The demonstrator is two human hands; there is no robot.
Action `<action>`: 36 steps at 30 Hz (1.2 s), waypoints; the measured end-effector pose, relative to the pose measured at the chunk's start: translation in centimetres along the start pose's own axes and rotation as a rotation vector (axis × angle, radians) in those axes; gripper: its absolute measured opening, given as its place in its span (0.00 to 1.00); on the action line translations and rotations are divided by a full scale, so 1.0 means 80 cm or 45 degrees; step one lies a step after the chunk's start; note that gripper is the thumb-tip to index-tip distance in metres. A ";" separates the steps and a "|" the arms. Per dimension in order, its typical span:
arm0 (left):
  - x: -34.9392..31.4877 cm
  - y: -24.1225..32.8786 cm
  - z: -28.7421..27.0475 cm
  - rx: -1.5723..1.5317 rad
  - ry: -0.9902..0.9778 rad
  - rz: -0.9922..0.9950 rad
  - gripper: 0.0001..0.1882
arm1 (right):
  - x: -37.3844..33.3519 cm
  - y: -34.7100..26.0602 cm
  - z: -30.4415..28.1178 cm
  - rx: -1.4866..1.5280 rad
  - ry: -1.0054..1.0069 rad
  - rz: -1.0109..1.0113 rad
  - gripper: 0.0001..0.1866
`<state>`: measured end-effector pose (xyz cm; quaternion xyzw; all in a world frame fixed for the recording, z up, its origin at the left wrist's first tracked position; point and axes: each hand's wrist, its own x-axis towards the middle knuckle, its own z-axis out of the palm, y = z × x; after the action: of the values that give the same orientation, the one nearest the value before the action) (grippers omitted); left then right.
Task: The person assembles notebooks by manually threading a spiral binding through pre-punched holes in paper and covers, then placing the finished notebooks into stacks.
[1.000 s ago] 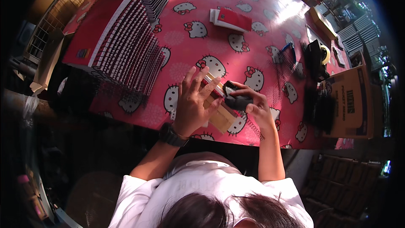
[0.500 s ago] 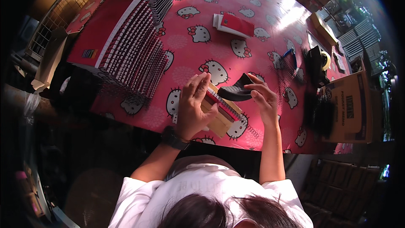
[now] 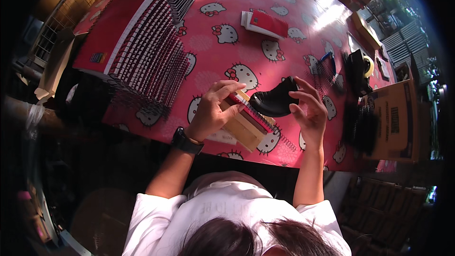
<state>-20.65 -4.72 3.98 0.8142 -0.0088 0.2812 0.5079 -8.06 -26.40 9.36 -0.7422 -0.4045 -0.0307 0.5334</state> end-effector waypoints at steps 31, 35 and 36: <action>0.003 0.010 0.002 -0.203 -0.183 0.016 0.13 | -0.016 -0.047 0.069 -0.689 -0.296 -0.132 0.08; 0.005 0.005 -0.007 -0.057 -0.275 0.047 0.15 | -0.007 -0.037 0.059 -0.486 -0.324 -0.050 0.09; 0.007 0.004 -0.006 -0.079 -0.295 0.048 0.15 | -0.003 -0.030 0.047 -0.409 -0.321 0.012 0.09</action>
<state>-20.48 -4.28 4.66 0.8249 -0.0914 0.1945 0.5229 -11.20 -23.27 9.48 -0.8176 -0.4545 0.0011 0.3534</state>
